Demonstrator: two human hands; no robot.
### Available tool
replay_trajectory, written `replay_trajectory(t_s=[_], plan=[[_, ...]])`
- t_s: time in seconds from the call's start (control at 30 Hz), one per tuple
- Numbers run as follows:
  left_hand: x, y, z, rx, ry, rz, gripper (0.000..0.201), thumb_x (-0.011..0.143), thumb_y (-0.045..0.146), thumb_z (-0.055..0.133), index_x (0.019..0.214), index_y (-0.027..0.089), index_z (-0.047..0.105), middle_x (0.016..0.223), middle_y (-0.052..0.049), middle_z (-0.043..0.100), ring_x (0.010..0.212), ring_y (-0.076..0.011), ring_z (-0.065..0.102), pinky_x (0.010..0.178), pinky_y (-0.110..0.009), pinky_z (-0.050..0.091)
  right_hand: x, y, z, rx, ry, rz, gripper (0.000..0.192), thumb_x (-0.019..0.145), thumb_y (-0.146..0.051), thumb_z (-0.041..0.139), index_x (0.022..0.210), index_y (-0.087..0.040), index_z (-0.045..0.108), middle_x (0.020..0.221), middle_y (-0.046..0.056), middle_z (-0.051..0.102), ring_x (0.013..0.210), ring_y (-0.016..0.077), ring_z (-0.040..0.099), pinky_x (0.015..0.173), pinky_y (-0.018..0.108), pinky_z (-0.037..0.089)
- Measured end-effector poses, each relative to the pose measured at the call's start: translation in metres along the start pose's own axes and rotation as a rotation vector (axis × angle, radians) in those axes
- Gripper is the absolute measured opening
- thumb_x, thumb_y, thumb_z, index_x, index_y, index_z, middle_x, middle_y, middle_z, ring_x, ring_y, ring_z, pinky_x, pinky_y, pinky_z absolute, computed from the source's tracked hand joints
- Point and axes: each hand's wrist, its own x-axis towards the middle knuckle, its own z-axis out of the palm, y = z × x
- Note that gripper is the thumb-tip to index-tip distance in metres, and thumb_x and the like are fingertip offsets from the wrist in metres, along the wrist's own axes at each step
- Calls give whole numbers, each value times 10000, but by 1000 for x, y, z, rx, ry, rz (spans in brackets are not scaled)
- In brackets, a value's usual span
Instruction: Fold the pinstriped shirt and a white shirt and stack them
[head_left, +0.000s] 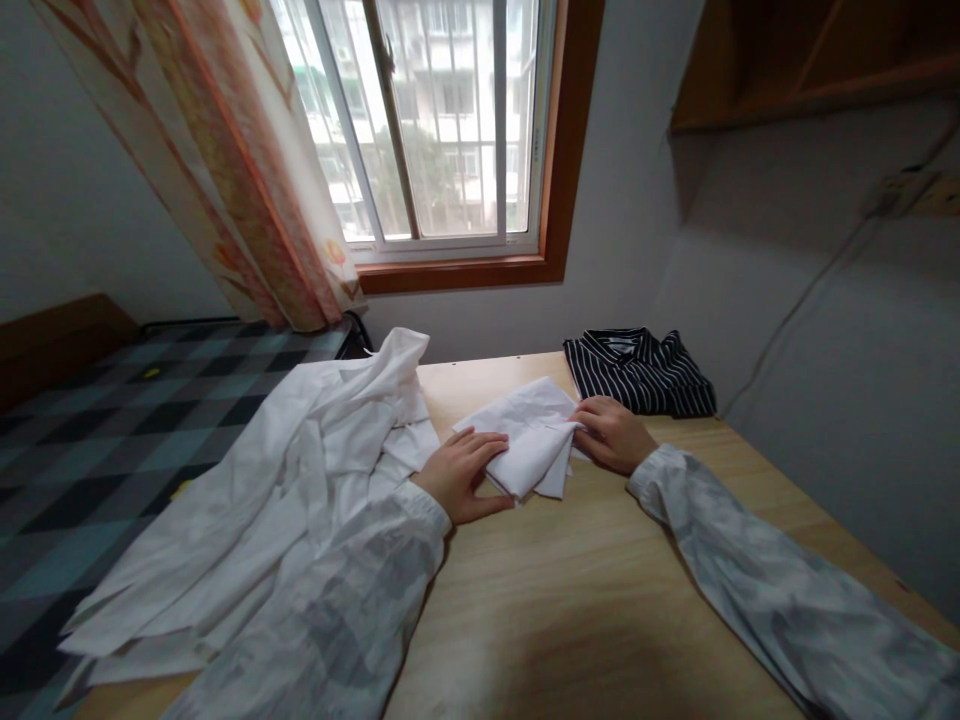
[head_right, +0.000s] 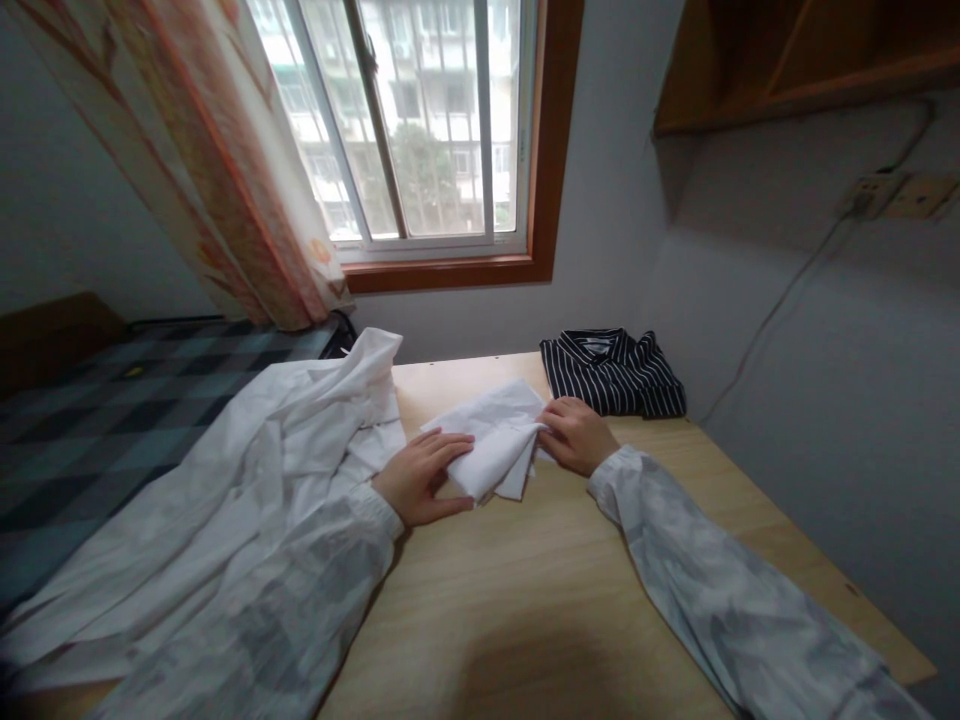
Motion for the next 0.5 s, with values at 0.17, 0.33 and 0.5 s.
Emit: replay_trajectory(t_s=[0.17, 0.33, 0.5], plan=[[1, 2, 0, -4, 29, -33, 1051, 681, 699, 957, 1554, 238, 596, 1560, -206, 671, 1454, -412, 635, 1340, -622, 340, 5, -21, -1, 166, 112, 188, 406, 1085, -598, 579, 977, -276, 801, 1016, 94, 797, 958, 303, 724, 909, 447, 585], [-1, 2, -2, 35, 108, -74, 431, 985, 349, 646, 1396, 238, 713, 1394, -136, 782, 1291, -329, 744, 1196, -508, 522, 16, -36, -4, 268, 97, 293, 460, 1027, -662, 673, 839, -257, 779, 748, 33, 735, 686, 226, 647, 664, 348, 513], [-4, 1, -3, -27, 170, -243, 351, 968, 280, 595, 1261, 283, 788, 1249, -58, 843, 1135, -272, 796, 1007, -384, 612, 7, -35, -16, 281, -20, 174, 346, 971, -610, 742, 1032, -283, 838, 981, 53, 840, 861, 271, 759, 829, 401, 602]])
